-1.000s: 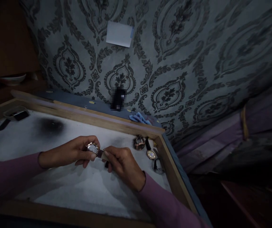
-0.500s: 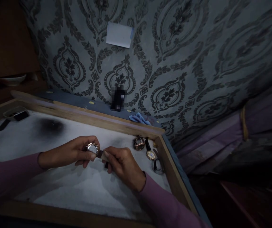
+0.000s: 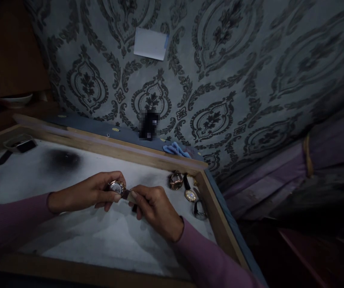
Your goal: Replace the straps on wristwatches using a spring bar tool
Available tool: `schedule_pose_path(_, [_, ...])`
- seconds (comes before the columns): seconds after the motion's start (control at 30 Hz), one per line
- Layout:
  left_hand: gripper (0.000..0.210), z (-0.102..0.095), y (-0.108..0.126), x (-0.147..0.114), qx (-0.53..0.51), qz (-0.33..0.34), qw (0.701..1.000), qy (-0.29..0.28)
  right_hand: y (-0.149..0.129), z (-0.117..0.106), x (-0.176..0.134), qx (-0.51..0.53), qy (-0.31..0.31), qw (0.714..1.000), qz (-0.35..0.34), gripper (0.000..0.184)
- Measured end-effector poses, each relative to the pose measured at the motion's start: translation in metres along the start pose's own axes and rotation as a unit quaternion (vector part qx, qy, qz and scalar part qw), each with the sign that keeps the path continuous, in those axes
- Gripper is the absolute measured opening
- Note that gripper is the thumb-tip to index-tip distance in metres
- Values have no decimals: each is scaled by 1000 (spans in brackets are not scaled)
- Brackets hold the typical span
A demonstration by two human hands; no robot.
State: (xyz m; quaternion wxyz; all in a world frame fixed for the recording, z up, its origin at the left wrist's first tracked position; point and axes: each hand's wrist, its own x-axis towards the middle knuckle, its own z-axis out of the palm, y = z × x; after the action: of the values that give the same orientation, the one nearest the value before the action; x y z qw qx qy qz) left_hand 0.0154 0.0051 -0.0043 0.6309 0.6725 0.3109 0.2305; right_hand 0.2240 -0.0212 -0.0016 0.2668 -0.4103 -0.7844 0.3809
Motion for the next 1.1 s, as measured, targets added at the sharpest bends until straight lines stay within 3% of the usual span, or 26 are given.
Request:
schedule_pose_path(0.53, [13, 1, 5, -1, 49, 33, 998, 9, 6, 4, -1, 3, 9, 1000, 12, 45])
schedule_pose_path(0.9, [11, -2, 1, 1, 4, 33, 999, -13, 7, 5, -2, -41, 36, 997, -52, 41])
schedule_pose_path(1.1, [11, -2, 0, 0, 12, 32, 999, -16, 7, 5, -2, -38, 34, 998, -48, 42])
